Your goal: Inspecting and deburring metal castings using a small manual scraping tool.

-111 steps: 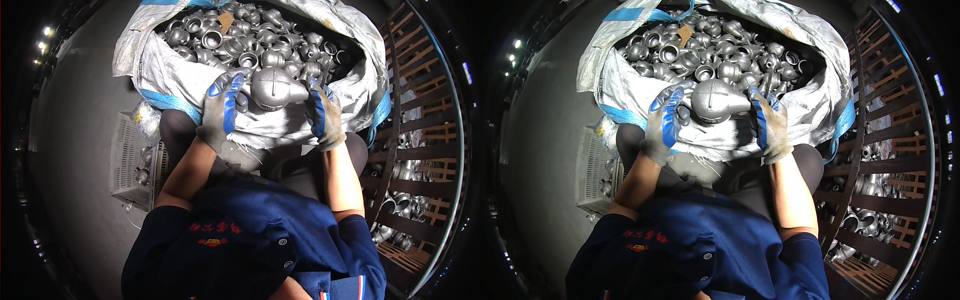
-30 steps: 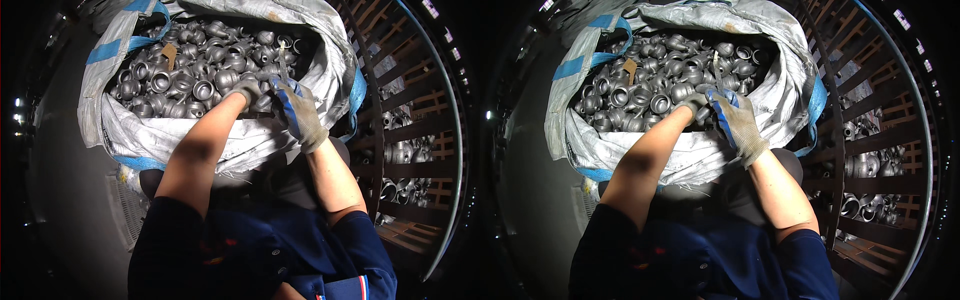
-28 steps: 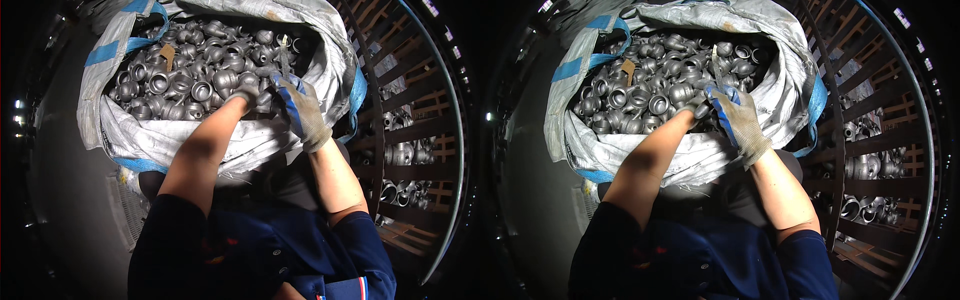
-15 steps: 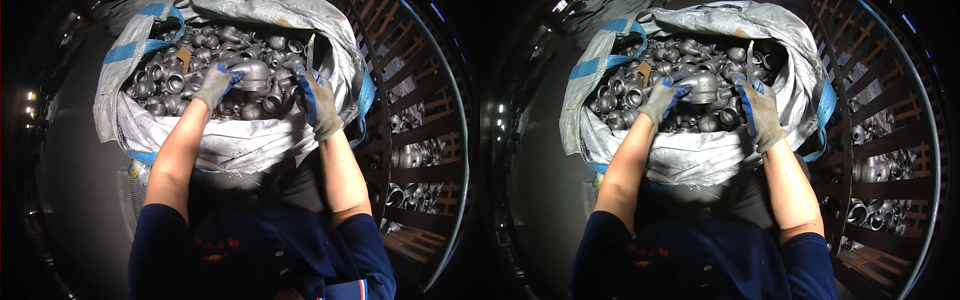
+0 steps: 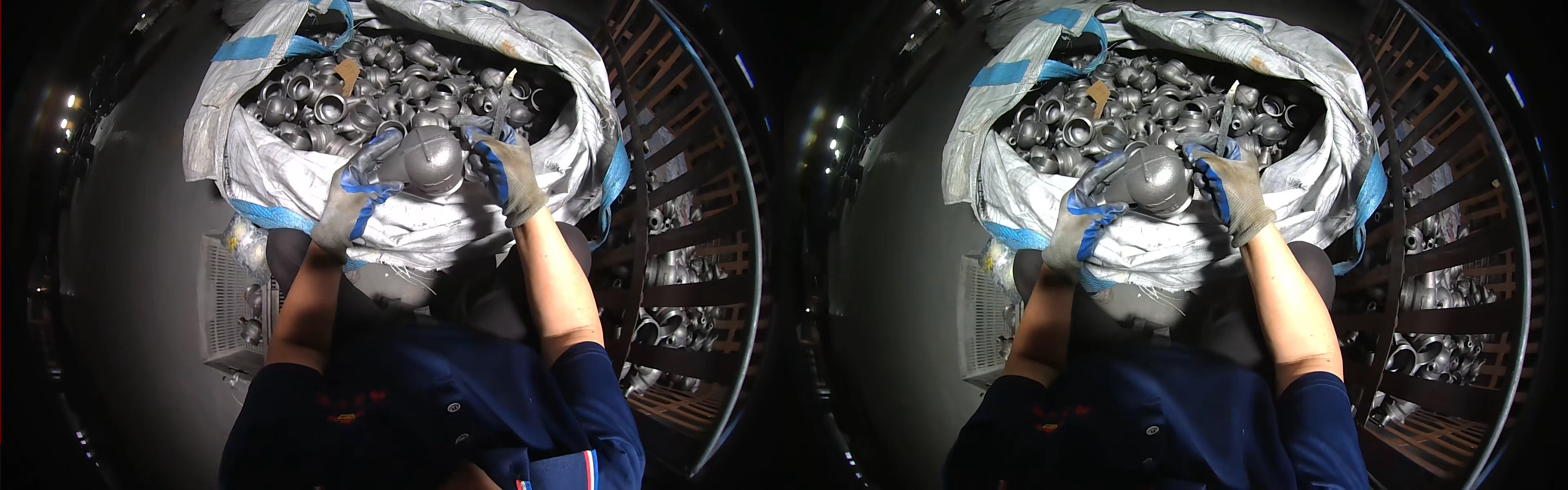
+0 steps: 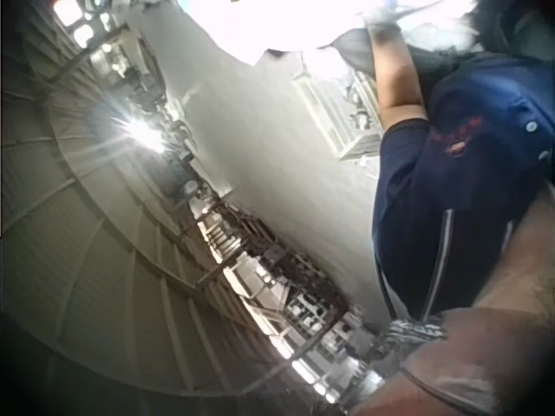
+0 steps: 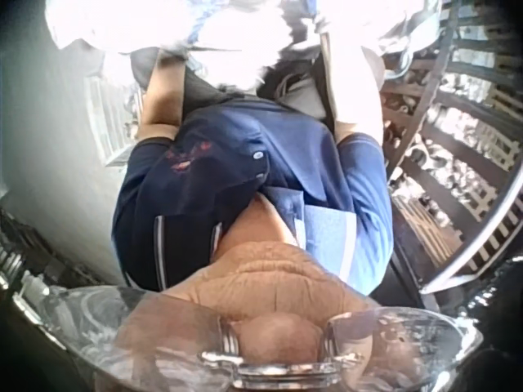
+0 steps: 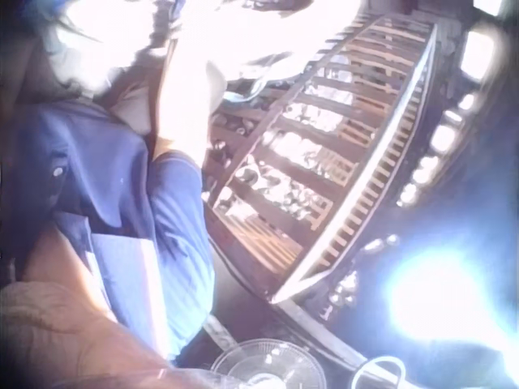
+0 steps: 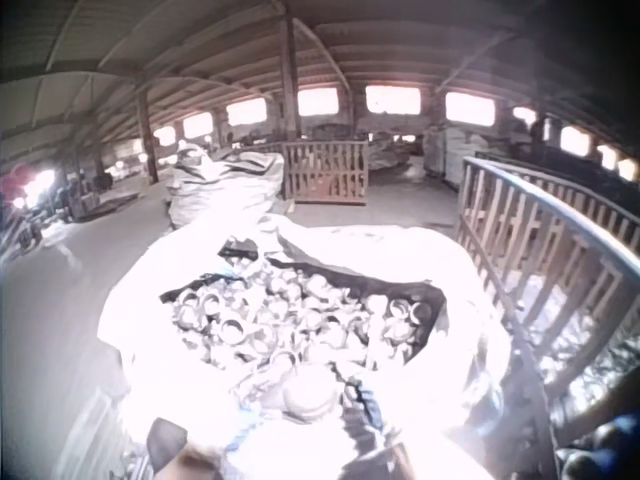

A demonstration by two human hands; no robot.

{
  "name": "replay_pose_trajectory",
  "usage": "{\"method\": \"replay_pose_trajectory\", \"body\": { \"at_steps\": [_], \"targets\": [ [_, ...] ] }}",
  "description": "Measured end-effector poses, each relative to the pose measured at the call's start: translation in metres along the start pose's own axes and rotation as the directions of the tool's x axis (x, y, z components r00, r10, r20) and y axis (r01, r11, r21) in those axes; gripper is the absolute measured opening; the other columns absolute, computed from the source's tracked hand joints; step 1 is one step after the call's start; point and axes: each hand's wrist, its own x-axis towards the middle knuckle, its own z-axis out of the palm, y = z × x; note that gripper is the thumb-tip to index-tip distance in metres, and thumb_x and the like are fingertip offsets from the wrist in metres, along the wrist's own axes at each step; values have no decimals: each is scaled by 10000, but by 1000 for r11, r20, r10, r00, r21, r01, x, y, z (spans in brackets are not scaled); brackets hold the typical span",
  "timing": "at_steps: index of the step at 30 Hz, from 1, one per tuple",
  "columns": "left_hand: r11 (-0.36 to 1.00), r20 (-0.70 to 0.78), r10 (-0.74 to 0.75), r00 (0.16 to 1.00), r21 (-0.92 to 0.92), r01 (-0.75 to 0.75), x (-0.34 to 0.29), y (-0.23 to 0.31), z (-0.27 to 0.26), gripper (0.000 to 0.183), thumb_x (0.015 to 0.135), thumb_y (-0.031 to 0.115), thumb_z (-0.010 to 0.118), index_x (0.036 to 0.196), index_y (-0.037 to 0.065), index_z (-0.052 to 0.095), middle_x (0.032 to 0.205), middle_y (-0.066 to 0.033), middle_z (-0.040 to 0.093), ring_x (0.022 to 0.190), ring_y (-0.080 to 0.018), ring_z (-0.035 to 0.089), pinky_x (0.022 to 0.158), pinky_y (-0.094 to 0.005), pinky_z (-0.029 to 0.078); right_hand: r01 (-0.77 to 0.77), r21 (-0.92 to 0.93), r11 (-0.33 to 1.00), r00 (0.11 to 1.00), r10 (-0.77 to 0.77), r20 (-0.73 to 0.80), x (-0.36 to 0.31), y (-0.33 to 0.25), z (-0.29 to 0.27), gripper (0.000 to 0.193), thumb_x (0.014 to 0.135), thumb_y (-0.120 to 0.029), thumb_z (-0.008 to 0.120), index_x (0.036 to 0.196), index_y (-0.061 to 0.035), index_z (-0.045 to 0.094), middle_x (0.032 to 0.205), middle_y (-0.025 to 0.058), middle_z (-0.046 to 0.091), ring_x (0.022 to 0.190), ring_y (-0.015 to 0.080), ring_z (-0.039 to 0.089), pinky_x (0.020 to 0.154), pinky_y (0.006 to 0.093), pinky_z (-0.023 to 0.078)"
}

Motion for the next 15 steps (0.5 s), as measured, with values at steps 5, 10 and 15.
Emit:
{"method": "replay_pose_trajectory", "body": {
  "at_steps": [5, 10, 15],
  "targets": [
    [959, 96, -80, 992, 278, 50, -9, 1, 4, 806, 709, 78, 745, 1369, 38, 285, 1351, -139, 390, 1212, -225, 425, 931, -332, 426, 128, -233, 964, 986, -149, -78, -8, 5, 17, 151, 743, -156, 709, 862, -70, 673, 641, -52, 552, 518, -5, 426, 448, 160, 324],
    [472, 119, 238, 964, 853, -222, -10, -17, 37, 985, 631, 250, 810, 1385, 22, 219, 1364, -191, 339, 1249, -287, 365, 1031, -361, 326, 211, -264, 941, 977, -212, 27, -19, 3, 28, 180, 742, -103, 696, 912, -46, 676, 687, -49, 588, 557, 2, 451, 493, 164, 348],
    [560, 43, 448, 893, 765, -318, -8, -31, 46, 1036, 607, 258, 822, 1377, -15, 185, 1369, -207, 313, 1265, -299, 343, 1041, -378, 308, 67, -421, 904, 997, -48, 57, -22, -2, 21, 216, 767, -66, 663, 975, -8, 648, 870, 27, 659, 743, 65, 578, 695, 200, 469]
  ]
}}
